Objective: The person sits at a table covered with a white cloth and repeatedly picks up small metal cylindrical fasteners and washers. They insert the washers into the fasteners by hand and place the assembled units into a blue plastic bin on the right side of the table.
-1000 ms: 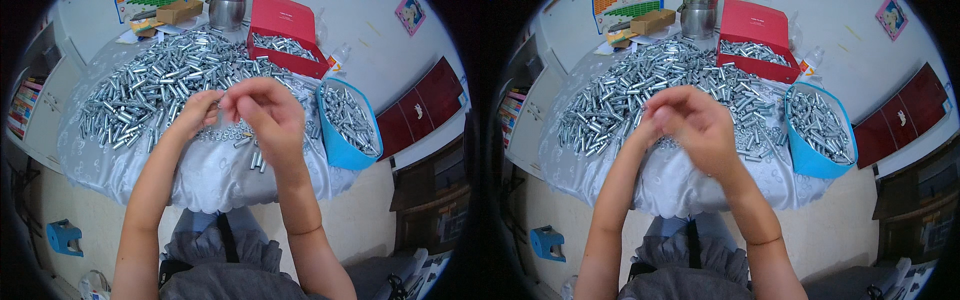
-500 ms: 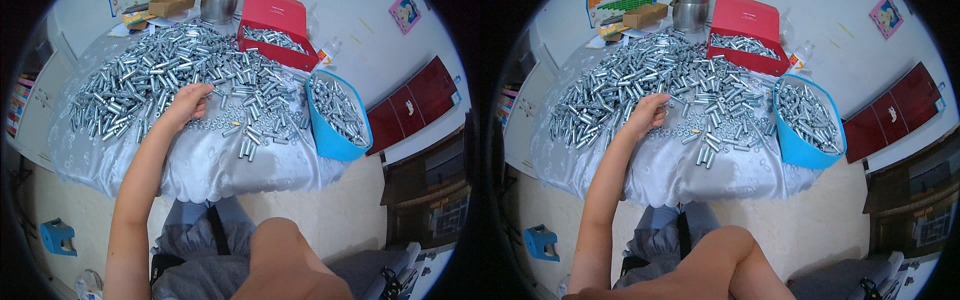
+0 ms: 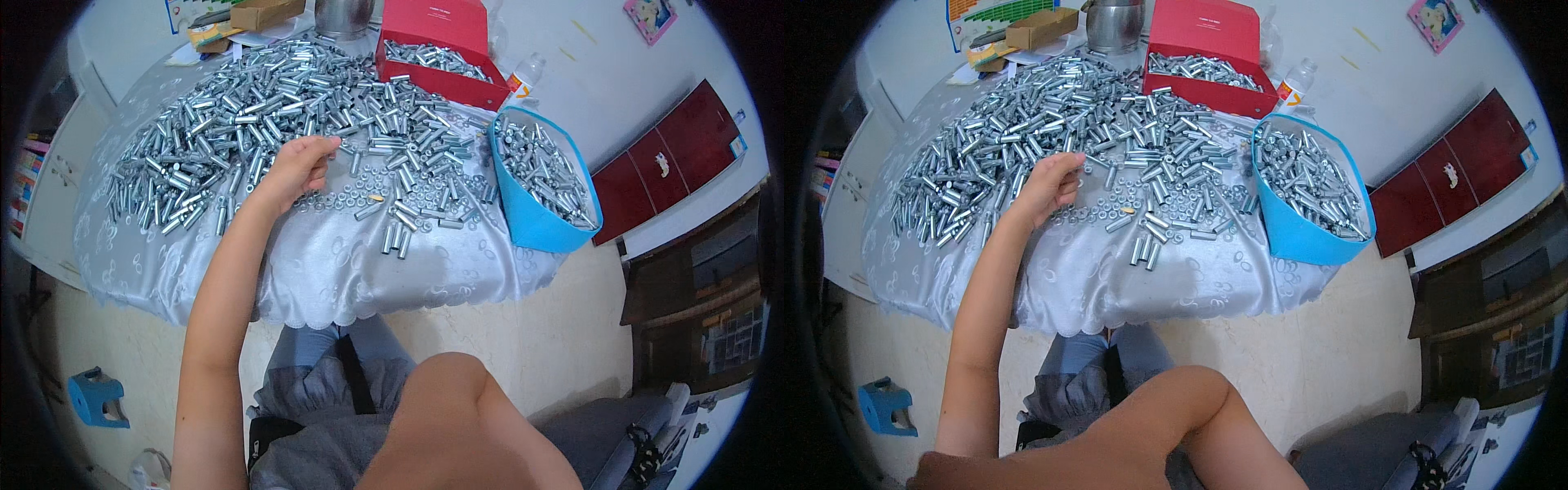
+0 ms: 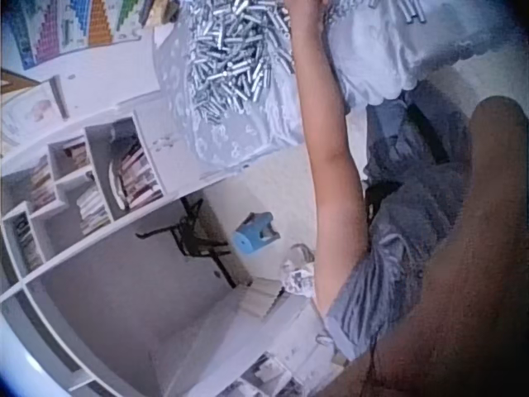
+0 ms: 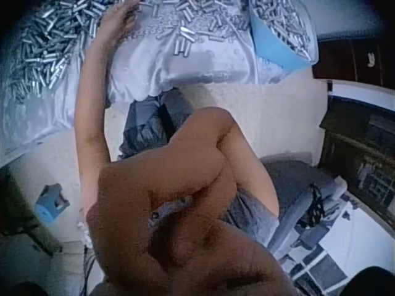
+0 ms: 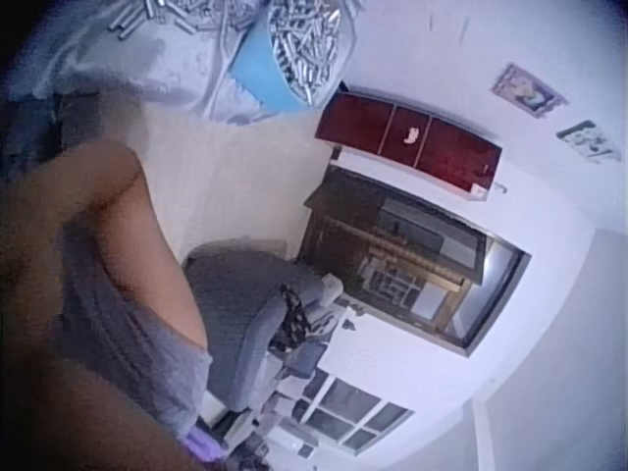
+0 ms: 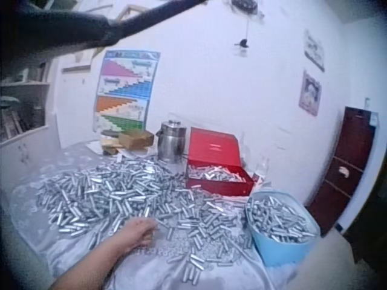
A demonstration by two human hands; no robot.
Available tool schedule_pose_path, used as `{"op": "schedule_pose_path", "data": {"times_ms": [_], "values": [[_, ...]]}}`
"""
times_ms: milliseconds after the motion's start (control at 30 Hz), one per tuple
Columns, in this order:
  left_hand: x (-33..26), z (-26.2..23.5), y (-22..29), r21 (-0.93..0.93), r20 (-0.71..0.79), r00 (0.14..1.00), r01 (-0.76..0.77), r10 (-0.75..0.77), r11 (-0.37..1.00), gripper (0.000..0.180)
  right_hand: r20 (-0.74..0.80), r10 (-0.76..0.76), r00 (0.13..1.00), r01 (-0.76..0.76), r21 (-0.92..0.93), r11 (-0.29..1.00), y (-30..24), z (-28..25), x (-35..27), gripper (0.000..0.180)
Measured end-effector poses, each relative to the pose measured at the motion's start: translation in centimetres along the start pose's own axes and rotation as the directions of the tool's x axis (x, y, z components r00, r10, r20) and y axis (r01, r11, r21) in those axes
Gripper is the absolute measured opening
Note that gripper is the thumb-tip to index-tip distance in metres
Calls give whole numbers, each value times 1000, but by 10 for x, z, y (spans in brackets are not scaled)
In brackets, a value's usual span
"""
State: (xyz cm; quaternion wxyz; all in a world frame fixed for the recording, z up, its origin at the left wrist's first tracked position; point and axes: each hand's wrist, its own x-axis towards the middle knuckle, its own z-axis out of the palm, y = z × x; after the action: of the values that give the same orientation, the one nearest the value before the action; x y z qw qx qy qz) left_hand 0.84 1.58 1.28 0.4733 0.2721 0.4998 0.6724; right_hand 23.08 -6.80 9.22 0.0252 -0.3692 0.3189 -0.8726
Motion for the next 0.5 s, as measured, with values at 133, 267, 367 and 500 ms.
{"op": "schedule_pose_path", "data": {"times_ms": [133,267,367,500], "values": [[-2,-3,-1,24,19,1000,-17,16,1000,16,-19,1,1000,-1,15,1000,2,-4,2,21],[-4,2,1,0,7,999,-37,37,999,14,-35,7,999,-5,44,999,5,-6,-3,22],[-4,-2,2,-31,-1,999,-45,45,998,14,-47,24,999,-21,62,998,7,-10,-2,23],[1,-6,0,-106,-20,1000,10,-12,994,15,-124,61,990,-54,61,997,4,-16,-5,24]]}}
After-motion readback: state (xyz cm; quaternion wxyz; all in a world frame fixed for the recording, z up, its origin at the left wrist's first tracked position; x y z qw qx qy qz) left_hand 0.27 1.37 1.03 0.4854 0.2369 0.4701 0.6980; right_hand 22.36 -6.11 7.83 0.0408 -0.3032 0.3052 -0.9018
